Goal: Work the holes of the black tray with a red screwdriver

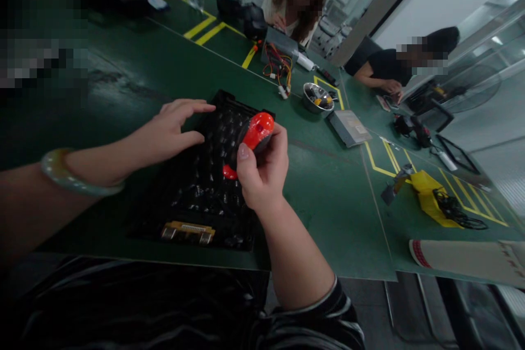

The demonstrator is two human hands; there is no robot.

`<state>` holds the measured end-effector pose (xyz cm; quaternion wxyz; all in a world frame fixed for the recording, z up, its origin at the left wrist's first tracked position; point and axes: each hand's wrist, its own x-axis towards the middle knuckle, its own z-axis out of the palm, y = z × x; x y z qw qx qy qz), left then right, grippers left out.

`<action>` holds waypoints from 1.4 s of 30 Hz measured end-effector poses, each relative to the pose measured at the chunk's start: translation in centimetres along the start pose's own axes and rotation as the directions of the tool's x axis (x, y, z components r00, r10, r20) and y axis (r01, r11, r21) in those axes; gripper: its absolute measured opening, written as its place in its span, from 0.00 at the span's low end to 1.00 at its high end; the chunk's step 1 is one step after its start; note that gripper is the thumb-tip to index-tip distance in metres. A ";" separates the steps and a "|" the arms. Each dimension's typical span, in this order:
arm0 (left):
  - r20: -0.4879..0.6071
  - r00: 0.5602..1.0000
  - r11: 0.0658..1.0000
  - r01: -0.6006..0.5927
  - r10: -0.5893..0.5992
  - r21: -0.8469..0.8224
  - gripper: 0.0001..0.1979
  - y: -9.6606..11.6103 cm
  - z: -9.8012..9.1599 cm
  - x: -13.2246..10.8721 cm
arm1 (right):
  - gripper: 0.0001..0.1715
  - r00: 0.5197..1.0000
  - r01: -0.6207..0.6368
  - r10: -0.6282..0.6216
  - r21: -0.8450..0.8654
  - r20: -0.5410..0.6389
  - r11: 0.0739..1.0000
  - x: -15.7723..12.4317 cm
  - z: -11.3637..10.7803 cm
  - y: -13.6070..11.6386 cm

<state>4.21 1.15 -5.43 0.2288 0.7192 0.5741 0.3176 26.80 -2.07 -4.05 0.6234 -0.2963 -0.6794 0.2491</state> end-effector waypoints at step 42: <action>0.779 0.571 0.940 -0.335 0.260 -0.068 0.13 2.0 -2.9 -3.2 | 0.14 0.975 -0.087 0.108 0.114 -0.195 0.990 0.5 1.3 -2.2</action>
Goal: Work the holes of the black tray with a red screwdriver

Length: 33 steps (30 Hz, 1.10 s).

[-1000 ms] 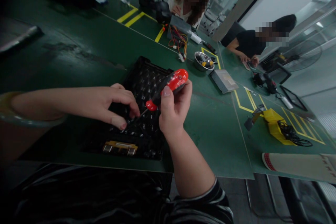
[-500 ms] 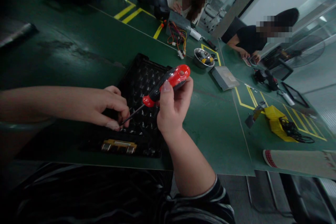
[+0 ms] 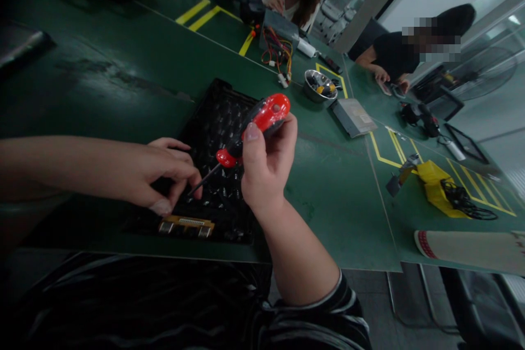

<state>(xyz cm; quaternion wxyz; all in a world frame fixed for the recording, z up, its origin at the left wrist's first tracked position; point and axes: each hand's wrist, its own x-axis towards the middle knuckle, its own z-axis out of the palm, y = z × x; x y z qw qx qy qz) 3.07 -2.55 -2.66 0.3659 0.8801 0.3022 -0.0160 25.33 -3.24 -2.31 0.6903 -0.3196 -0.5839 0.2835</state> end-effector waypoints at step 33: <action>0.152 0.985 0.995 0.084 -0.076 -0.050 0.10 -0.4 0.1 0.2 | 0.15 0.998 0.057 -0.057 -0.044 -0.008 0.997 0.2 -0.1 -0.3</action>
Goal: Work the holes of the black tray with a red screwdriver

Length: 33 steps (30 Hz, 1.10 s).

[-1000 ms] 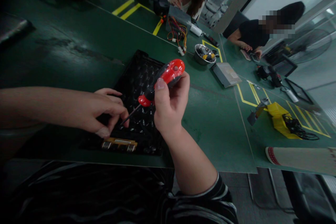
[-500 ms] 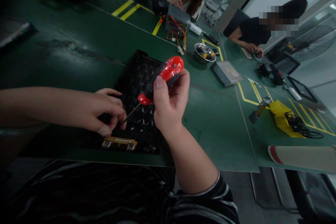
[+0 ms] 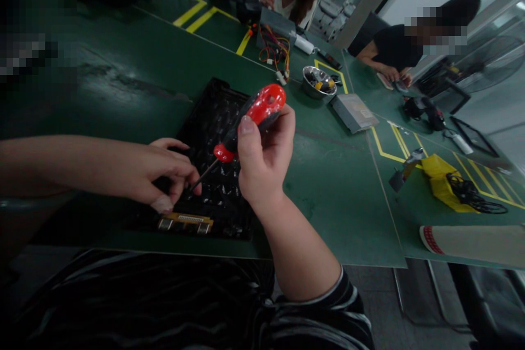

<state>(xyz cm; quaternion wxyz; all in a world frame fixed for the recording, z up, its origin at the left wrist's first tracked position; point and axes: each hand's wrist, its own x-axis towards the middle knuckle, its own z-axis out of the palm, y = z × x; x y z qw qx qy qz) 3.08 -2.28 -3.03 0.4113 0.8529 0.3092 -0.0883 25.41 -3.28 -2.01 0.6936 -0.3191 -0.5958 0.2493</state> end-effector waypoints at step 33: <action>-0.075 0.993 0.995 -0.096 0.097 0.010 0.08 -0.7 -0.6 -0.7 | 0.21 0.987 0.009 -0.016 0.046 0.157 0.999 -2.0 0.5 -2.4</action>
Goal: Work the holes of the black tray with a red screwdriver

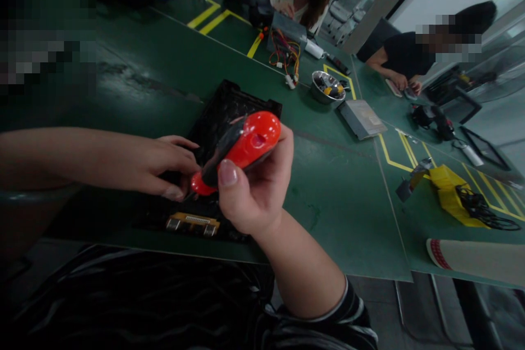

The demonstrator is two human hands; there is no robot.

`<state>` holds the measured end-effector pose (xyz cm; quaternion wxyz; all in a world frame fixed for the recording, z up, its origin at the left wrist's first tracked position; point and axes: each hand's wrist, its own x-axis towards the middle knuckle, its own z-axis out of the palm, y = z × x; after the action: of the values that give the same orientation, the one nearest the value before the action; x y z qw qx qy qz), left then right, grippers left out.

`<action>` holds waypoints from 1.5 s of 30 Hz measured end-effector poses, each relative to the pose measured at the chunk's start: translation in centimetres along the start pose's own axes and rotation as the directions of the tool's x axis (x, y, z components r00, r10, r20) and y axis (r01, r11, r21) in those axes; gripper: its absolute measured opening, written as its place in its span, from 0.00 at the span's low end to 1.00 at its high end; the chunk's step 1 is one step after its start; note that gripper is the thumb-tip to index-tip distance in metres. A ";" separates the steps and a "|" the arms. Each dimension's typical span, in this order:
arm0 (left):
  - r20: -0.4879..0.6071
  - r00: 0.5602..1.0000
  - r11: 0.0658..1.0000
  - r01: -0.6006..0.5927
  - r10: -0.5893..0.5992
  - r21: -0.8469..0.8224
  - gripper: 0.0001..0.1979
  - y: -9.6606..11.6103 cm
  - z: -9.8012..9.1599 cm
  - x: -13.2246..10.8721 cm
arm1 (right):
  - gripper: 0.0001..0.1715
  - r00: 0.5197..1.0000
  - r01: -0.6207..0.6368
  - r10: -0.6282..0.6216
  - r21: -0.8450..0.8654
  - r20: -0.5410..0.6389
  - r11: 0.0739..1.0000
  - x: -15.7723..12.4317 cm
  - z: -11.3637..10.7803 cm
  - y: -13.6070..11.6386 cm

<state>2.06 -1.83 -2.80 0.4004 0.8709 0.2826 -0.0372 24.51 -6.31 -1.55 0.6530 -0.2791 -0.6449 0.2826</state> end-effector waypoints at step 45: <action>-0.095 0.990 0.982 -0.087 0.104 0.170 0.07 0.1 0.2 -0.1 | 0.32 0.966 0.227 -0.214 -0.082 0.146 0.970 -0.3 0.2 2.5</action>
<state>2.01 -2.06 -2.86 0.3127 0.9145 0.2568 0.0039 24.30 -4.86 -3.58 0.6204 -0.2170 -0.7282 0.1945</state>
